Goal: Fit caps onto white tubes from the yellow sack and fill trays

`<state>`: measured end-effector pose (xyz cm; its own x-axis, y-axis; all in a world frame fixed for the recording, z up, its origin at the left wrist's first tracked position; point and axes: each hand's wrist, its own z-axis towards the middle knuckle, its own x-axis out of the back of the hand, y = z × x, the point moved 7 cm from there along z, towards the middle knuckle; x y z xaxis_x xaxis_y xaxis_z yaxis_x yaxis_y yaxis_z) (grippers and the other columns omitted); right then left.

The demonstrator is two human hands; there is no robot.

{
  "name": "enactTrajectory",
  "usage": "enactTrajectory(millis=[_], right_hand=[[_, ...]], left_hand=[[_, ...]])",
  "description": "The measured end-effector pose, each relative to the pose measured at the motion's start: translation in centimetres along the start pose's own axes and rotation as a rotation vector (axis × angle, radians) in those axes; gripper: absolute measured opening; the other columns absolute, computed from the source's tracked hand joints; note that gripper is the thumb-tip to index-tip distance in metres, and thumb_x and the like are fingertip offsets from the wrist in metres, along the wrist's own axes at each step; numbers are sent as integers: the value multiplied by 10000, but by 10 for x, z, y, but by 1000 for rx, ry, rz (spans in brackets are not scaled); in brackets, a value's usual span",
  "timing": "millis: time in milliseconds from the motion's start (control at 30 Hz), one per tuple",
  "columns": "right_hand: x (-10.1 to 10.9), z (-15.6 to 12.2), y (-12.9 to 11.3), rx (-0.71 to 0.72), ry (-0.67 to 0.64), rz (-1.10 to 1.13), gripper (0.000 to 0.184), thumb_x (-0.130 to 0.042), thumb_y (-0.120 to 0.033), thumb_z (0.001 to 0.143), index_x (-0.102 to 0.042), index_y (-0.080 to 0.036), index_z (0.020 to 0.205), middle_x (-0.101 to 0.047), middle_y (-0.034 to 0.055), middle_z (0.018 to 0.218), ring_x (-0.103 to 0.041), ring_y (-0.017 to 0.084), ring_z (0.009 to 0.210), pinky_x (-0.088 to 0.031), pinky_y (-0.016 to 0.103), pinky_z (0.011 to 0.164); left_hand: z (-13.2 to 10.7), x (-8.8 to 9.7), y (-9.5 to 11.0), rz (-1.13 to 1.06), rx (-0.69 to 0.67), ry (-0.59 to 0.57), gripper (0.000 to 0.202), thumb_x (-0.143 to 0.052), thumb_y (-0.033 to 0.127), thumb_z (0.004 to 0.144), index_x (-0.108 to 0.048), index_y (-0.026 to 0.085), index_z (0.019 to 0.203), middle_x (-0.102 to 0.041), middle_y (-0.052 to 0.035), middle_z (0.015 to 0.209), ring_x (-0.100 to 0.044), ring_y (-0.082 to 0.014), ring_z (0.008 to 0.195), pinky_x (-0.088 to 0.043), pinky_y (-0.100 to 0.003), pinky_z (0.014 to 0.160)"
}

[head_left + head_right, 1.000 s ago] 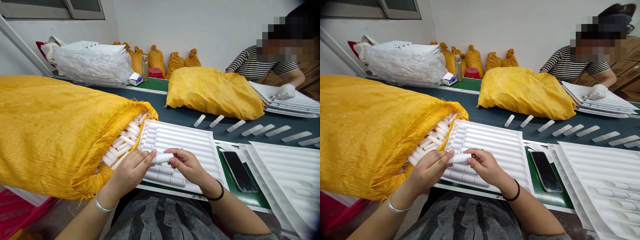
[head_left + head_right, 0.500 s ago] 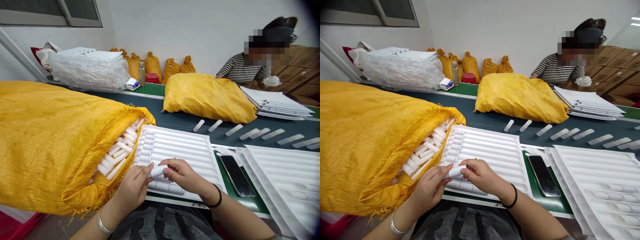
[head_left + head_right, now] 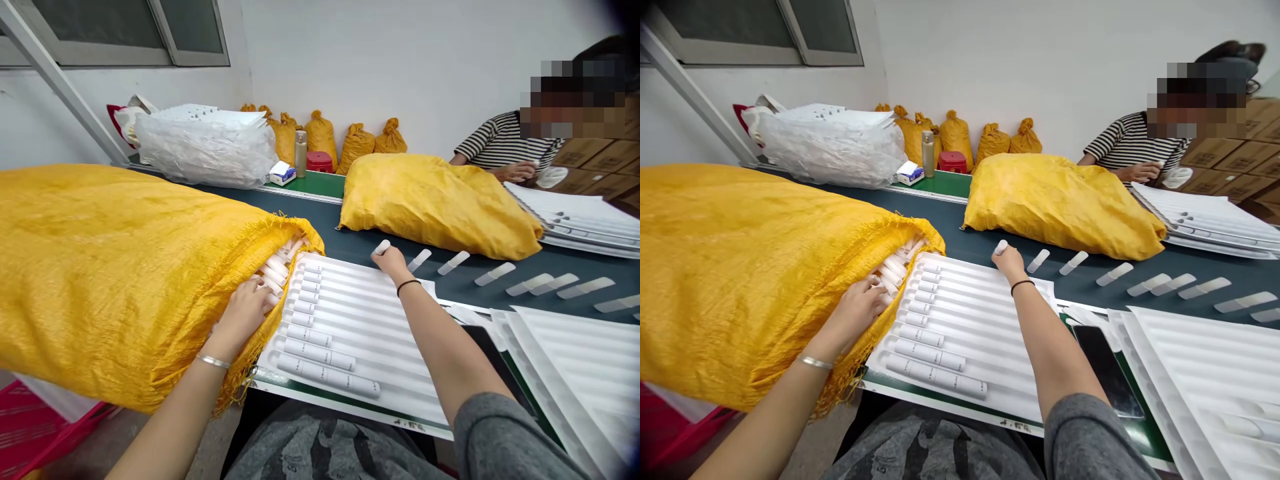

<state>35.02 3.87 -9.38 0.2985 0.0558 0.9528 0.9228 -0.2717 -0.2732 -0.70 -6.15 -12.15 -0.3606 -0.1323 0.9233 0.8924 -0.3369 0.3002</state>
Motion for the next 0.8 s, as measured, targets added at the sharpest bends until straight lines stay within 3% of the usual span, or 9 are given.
enactTrajectory(millis=[133, 233, 300, 400, 467, 533, 667, 800], right_hand=[[1, 10, 20, -103, -75, -22, 394, -629, -315, 797, -614, -10, 1046, -658, 232, 980, -639, 275, 883, -450, 320, 711], [5, -17, 17, -87, -68, -43, 477, -561, -367, 852, -583, 36, 1104, -632, 298, 1012, -627, 328, 924, -452, 382, 741], [-4, -53, 4, 24, -94, -22, 402, -466, -375, 911, -627, -50, 1084, -650, 231, 1042, -625, 287, 949, -452, 361, 790], [-46, -125, -25, 314, -287, 60, 262, -522, -390, 893, -709, -224, 970, -698, 54, 972, -646, 185, 889, -468, 254, 792], [-75, -171, -43, 546, -388, 77, 275, -583, -359, 862, -694, -221, 1071, -691, 63, 975, -644, 209, 897, -485, 279, 793], [-92, -195, -49, 633, -359, 71, 324, -609, -304, 848, -666, -186, 1145, -672, 92, 1000, -636, 236, 913, -491, 320, 819], [-96, -192, -51, 594, -204, 84, 386, -613, -313, 856, -621, -155, 1209, -629, 121, 1074, -619, 243, 947, -485, 347, 869], [-96, -184, -63, 655, -245, 38, 198, -622, -259, 829, -690, -147, 977, -620, 129, 1040, -615, 246, 908, -491, 363, 837]], left_hand=[[4, 6, -3, 12, 59, 41, 232, -618, 305, 781, -687, 187, 968, -569, -156, 1137, -529, -324, 1051, -420, -481, 924], [-1, 19, 1, -99, 54, 97, 254, -539, 308, 850, -652, 191, 1044, -589, -118, 1126, -535, -270, 1060, -418, -430, 950], [-7, 31, 7, -290, 31, 166, 255, -502, 300, 888, -624, 200, 1088, -606, -89, 1130, -538, -242, 1087, -416, -412, 973], [-13, 43, 21, -568, -11, 229, 235, -549, 298, 886, -605, 221, 1101, -625, -59, 1136, -553, -217, 1111, -417, -391, 997], [-15, 46, 35, -638, -44, 221, 235, -570, 276, 882, -599, 232, 1111, -627, -48, 1145, -563, -201, 1107, -421, -366, 997], [-16, 47, 49, -632, -91, 200, 256, -579, 258, 880, -588, 239, 1135, -626, -43, 1155, -562, -194, 1112, -420, -349, 995], [-17, 39, 67, -631, -107, 118, 277, -560, 271, 892, -550, 209, 1162, -628, -61, 1119, -578, -193, 1057, -453, -326, 934], [-21, 33, 71, -646, -70, 86, 274, -530, 277, 908, -513, 196, 1170, -620, -60, 1078, -591, -180, 991, -474, -303, 881]])
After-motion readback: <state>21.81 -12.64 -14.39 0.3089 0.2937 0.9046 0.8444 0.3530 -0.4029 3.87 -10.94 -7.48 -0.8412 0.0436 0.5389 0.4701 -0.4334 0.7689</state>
